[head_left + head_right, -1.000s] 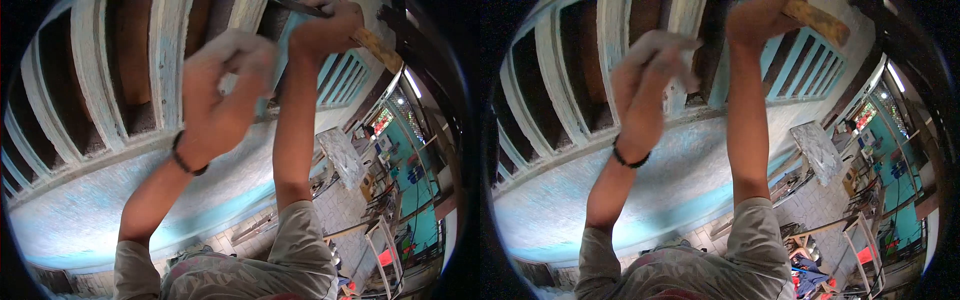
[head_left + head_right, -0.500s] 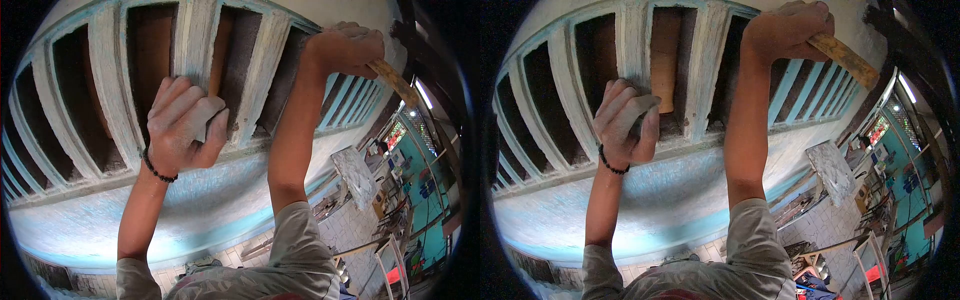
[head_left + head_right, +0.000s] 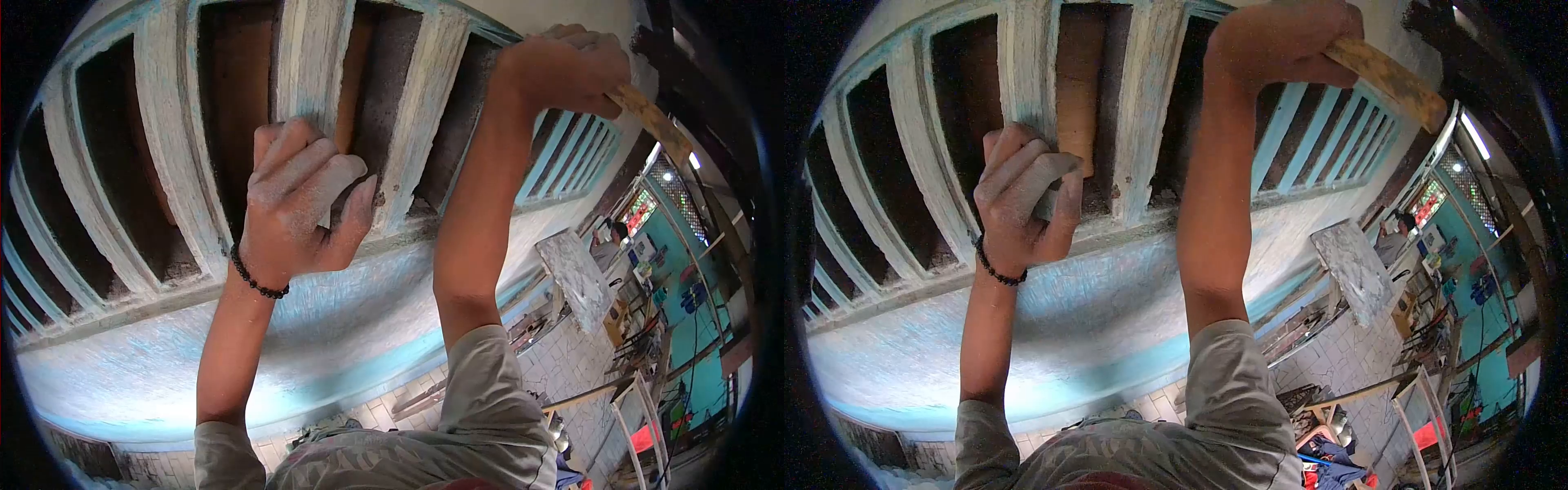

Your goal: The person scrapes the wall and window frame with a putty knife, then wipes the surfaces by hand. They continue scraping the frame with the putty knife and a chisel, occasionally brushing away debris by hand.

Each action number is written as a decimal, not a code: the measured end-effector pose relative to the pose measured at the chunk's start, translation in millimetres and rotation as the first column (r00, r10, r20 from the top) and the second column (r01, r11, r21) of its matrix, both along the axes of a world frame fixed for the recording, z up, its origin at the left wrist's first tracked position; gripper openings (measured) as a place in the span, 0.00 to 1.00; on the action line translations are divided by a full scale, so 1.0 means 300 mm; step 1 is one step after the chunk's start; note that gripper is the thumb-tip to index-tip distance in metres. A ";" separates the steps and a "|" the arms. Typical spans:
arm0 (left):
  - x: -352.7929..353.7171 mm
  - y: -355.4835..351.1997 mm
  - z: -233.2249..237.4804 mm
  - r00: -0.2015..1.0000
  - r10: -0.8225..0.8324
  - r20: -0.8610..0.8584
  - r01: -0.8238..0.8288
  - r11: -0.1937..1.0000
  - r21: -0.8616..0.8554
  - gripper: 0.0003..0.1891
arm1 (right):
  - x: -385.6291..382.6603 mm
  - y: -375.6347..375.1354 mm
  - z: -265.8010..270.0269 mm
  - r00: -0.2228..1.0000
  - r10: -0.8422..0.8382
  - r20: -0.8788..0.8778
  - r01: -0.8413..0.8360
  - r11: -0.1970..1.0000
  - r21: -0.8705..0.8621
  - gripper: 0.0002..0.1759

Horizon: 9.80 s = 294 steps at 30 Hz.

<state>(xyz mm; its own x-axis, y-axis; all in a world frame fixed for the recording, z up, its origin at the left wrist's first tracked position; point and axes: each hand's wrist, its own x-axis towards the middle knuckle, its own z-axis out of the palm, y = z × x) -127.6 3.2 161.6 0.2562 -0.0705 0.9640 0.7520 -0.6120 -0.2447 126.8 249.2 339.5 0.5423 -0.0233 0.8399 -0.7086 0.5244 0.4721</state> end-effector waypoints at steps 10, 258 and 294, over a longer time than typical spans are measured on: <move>-0.004 -0.008 -0.010 1.000 -0.030 0.002 0.030 0.999 -0.042 0.03 | -0.188 -0.251 -0.022 0.918 -0.338 -0.206 0.144 0.770 -0.622 0.22; -0.009 -0.005 -0.057 0.996 0.076 -0.046 -0.077 0.996 -0.032 0.06 | -0.182 -0.251 -0.059 0.724 -0.622 -0.298 0.430 0.746 -0.509 0.20; 0.003 0.005 -0.055 0.993 0.103 -0.050 -0.105 0.994 -0.022 0.05 | -0.257 -0.297 -0.080 0.732 -0.624 -0.273 0.426 0.732 -0.531 0.20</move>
